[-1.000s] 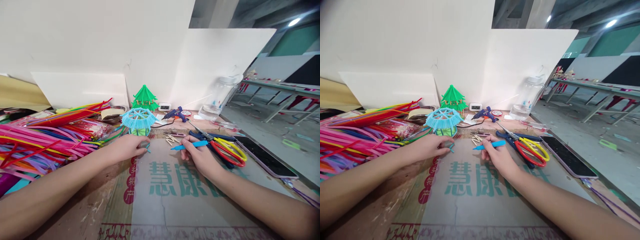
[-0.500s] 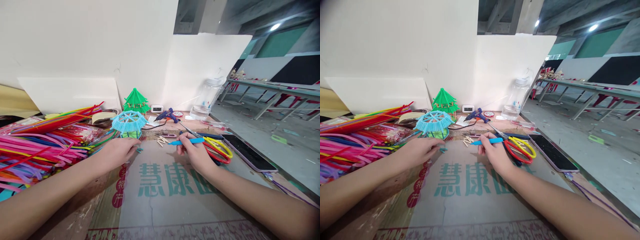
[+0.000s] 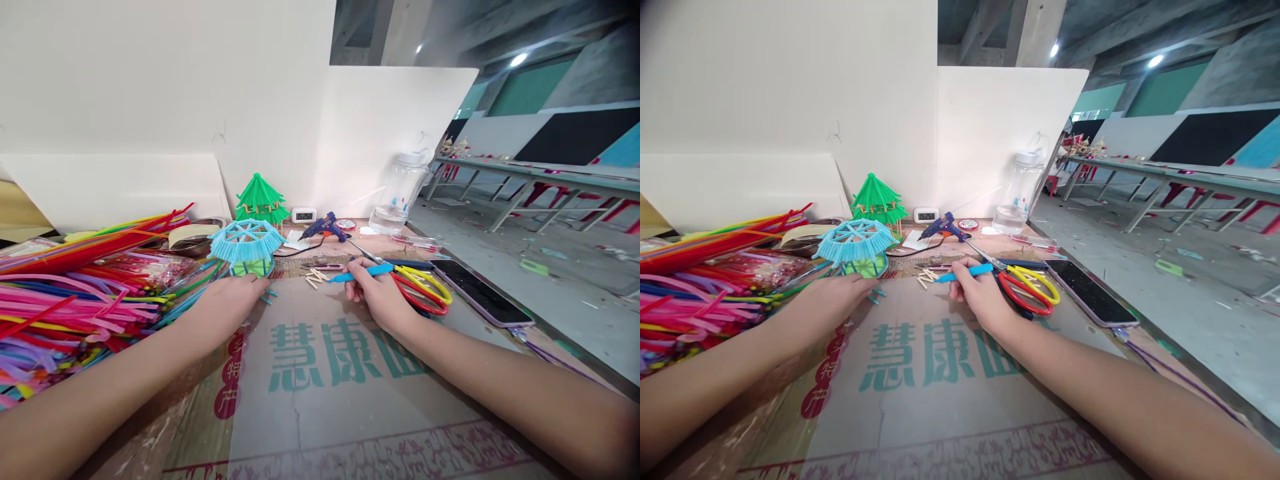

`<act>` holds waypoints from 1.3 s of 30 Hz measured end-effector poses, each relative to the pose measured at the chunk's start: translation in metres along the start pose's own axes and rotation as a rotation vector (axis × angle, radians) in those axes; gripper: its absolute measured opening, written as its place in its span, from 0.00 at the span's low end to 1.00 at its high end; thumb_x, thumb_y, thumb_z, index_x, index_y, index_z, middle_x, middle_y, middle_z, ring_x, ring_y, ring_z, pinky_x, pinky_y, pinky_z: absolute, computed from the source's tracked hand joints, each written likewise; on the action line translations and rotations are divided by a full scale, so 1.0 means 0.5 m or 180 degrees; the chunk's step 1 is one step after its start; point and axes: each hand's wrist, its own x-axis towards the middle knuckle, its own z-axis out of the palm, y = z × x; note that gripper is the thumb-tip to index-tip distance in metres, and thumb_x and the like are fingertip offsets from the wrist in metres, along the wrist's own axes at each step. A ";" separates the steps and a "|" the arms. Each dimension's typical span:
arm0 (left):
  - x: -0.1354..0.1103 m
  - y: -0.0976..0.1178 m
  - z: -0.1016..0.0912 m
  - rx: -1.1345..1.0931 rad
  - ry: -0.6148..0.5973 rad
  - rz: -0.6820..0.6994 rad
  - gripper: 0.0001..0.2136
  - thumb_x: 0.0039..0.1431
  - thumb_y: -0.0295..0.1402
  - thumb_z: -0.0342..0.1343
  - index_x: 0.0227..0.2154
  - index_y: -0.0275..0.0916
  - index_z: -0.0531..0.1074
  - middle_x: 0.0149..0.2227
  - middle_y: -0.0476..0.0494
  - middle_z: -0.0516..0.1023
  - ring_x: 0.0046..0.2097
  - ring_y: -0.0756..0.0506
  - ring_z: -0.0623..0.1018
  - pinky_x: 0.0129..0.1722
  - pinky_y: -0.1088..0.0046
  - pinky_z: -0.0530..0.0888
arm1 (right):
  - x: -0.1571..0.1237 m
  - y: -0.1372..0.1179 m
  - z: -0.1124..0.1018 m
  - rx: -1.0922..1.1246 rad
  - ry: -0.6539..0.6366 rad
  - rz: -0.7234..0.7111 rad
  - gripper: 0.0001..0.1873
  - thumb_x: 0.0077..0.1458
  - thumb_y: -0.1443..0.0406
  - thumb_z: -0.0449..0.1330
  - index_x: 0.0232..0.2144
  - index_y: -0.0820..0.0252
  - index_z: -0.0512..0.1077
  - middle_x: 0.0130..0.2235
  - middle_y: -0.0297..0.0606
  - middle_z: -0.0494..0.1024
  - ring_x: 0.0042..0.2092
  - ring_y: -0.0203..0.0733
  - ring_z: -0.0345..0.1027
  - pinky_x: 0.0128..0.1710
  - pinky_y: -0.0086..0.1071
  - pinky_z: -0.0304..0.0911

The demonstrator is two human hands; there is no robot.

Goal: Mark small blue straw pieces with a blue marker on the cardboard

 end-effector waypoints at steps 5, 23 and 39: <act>0.003 0.002 0.003 0.0101 0.0014 -0.0032 0.18 0.63 0.20 0.47 0.52 0.38 0.71 0.47 0.36 0.79 0.47 0.37 0.79 0.44 0.61 0.73 | 0.002 0.006 -0.002 -0.0007 0.0012 -0.0015 0.18 0.58 0.50 0.58 0.28 0.57 0.64 0.18 0.29 0.70 0.21 0.34 0.59 0.22 0.27 0.55; 0.103 0.062 0.008 -0.0095 0.0450 0.0667 0.12 0.64 0.24 0.48 0.42 0.41 0.76 0.42 0.42 0.75 0.42 0.44 0.77 0.35 0.71 0.70 | -0.001 -0.001 -0.002 -0.0052 0.0276 -0.0252 0.14 0.63 0.56 0.56 0.28 0.57 0.65 0.18 0.28 0.69 0.23 0.36 0.59 0.26 0.30 0.55; 0.021 0.107 0.002 -0.1255 0.0024 0.0293 0.07 0.64 0.31 0.51 0.36 0.43 0.75 0.34 0.50 0.80 0.35 0.47 0.78 0.33 0.73 0.69 | -0.002 0.000 0.001 -0.0158 0.0099 -0.0217 0.17 0.64 0.55 0.55 0.26 0.57 0.63 0.18 0.28 0.69 0.22 0.34 0.58 0.25 0.29 0.53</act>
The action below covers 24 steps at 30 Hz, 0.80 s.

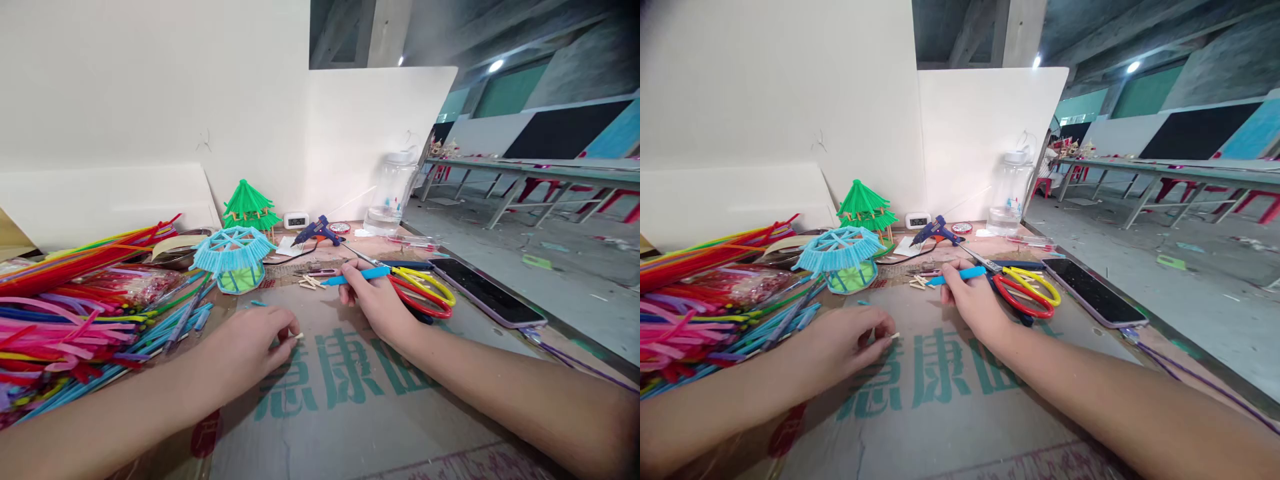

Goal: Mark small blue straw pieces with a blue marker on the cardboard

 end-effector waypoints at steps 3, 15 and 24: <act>-0.030 -0.003 0.021 -0.0246 0.0182 -0.0041 0.10 0.65 0.31 0.50 0.45 0.44 0.74 0.39 0.48 0.81 0.39 0.45 0.78 0.38 0.71 0.70 | -0.002 -0.005 0.002 -0.0142 -0.0049 -0.0014 0.17 0.64 0.55 0.55 0.26 0.58 0.63 0.18 0.28 0.69 0.23 0.33 0.58 0.25 0.29 0.53; -0.050 -0.026 0.036 -0.0522 -0.0036 0.0109 0.17 0.61 0.30 0.51 0.52 0.45 0.71 0.39 0.46 0.75 0.41 0.44 0.75 0.40 0.68 0.70 | -0.003 0.005 0.001 -0.0144 -0.0285 0.0081 0.18 0.64 0.52 0.55 0.30 0.58 0.65 0.19 0.28 0.70 0.23 0.33 0.59 0.25 0.28 0.54; -0.037 -0.047 -0.004 -0.0252 -0.0566 0.0292 0.19 0.67 0.38 0.49 0.59 0.46 0.67 0.46 0.42 0.73 0.46 0.41 0.75 0.44 0.66 0.70 | -0.003 0.011 0.000 -0.0145 -0.0310 0.0065 0.18 0.65 0.52 0.55 0.30 0.58 0.66 0.20 0.29 0.70 0.23 0.33 0.60 0.25 0.28 0.56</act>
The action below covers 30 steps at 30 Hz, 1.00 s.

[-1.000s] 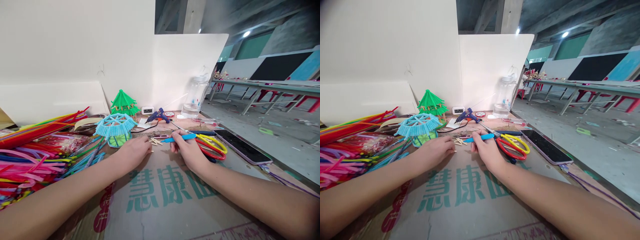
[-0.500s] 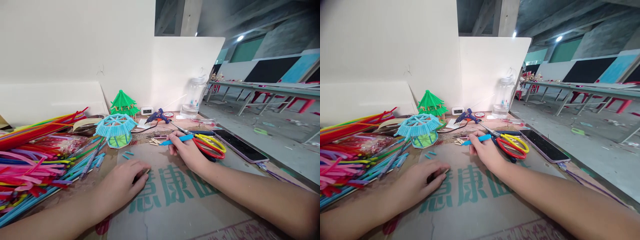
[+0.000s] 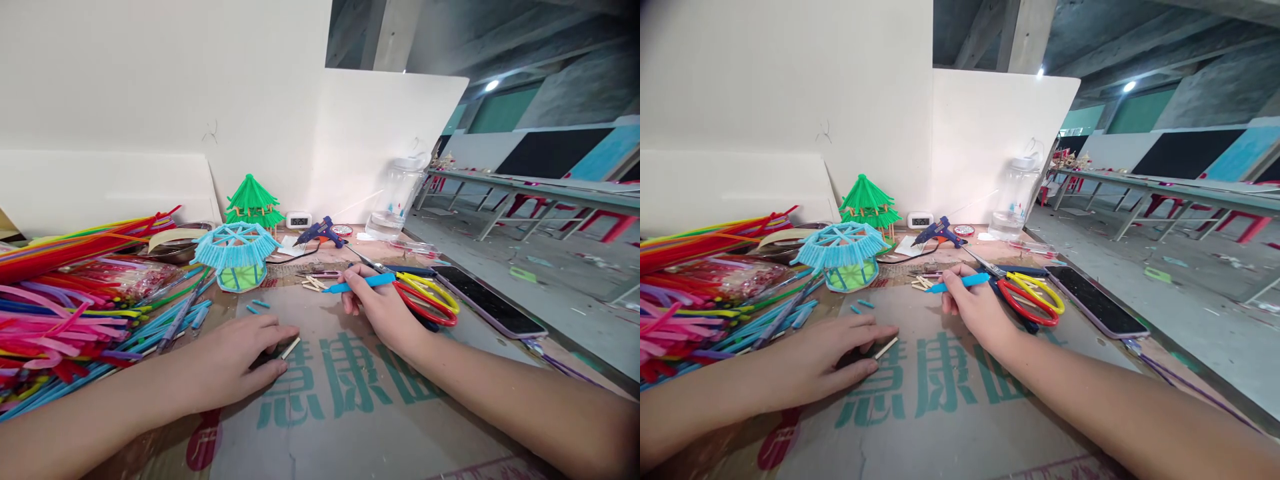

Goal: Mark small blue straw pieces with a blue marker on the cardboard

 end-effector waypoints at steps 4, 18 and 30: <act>-0.001 0.000 -0.001 0.0000 -0.0034 0.0030 0.20 0.68 0.38 0.48 0.61 0.46 0.65 0.46 0.42 0.73 0.48 0.41 0.75 0.45 0.64 0.70 | 0.000 0.002 -0.001 0.0016 -0.0005 0.0003 0.17 0.65 0.52 0.55 0.31 0.58 0.66 0.20 0.28 0.70 0.23 0.33 0.60 0.25 0.28 0.55; 0.001 -0.025 -0.007 -0.0128 -0.0094 0.0493 0.16 0.70 0.38 0.47 0.58 0.48 0.68 0.46 0.46 0.76 0.45 0.45 0.76 0.43 0.70 0.70 | -0.005 -0.010 0.004 -0.0008 -0.0111 0.0089 0.16 0.65 0.53 0.54 0.32 0.59 0.67 0.19 0.28 0.69 0.22 0.32 0.59 0.23 0.26 0.53; -0.003 -0.023 -0.012 -0.0015 -0.0118 0.0520 0.19 0.72 0.33 0.41 0.60 0.54 0.67 0.40 0.44 0.73 0.38 0.46 0.75 0.35 0.72 0.68 | -0.006 -0.012 0.006 0.0083 -0.0143 0.0046 0.17 0.64 0.52 0.56 0.31 0.58 0.66 0.20 0.29 0.69 0.23 0.34 0.59 0.24 0.27 0.54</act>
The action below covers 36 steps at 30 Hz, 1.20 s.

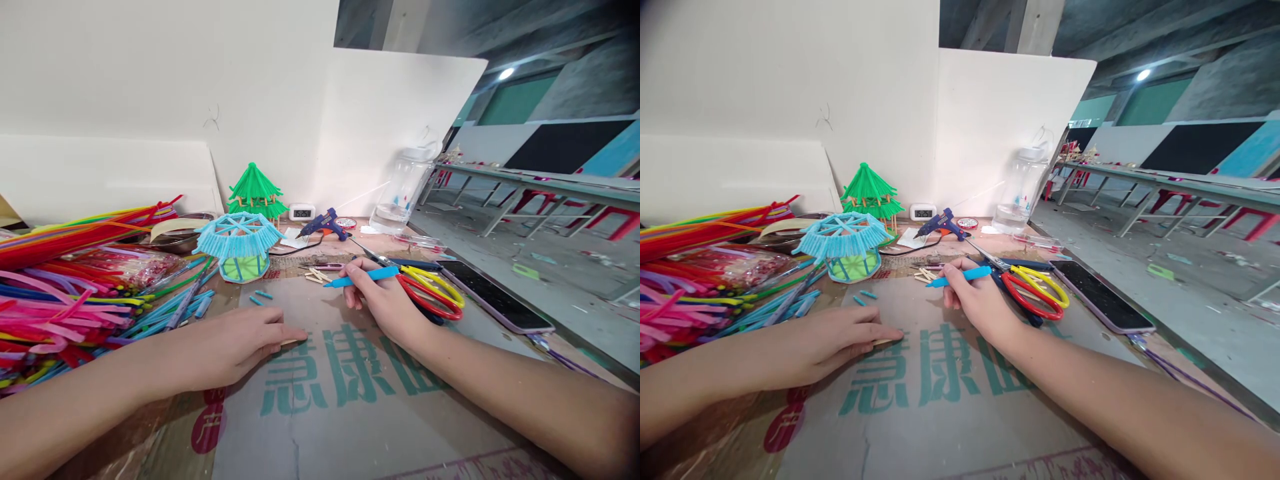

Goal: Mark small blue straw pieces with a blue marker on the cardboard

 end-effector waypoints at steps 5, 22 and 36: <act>0.003 -0.002 0.011 -0.0269 0.0176 -0.0174 0.16 0.69 0.35 0.50 0.57 0.50 0.70 0.44 0.45 0.75 0.44 0.45 0.77 0.42 0.71 0.70 | -0.001 -0.003 0.000 -0.0067 0.0023 -0.0020 0.16 0.64 0.52 0.55 0.31 0.58 0.66 0.20 0.29 0.69 0.24 0.34 0.59 0.25 0.28 0.55; 0.010 0.046 0.058 -0.0085 0.0848 -0.0801 0.12 0.65 0.44 0.54 0.43 0.43 0.72 0.41 0.45 0.74 0.42 0.42 0.75 0.39 0.66 0.68 | 0.002 -0.004 -0.001 -0.0285 0.0175 -0.0145 0.16 0.65 0.53 0.53 0.31 0.57 0.66 0.21 0.30 0.69 0.25 0.36 0.60 0.26 0.31 0.56; 0.018 0.038 0.061 -0.0246 0.0961 -0.0787 0.13 0.61 0.45 0.57 0.39 0.40 0.69 0.34 0.48 0.73 0.35 0.45 0.72 0.33 0.70 0.66 | -0.059 -0.031 0.039 -0.0362 -0.1056 0.0025 0.08 0.58 0.59 0.59 0.31 0.54 0.64 0.25 0.33 0.74 0.26 0.38 0.67 0.26 0.31 0.62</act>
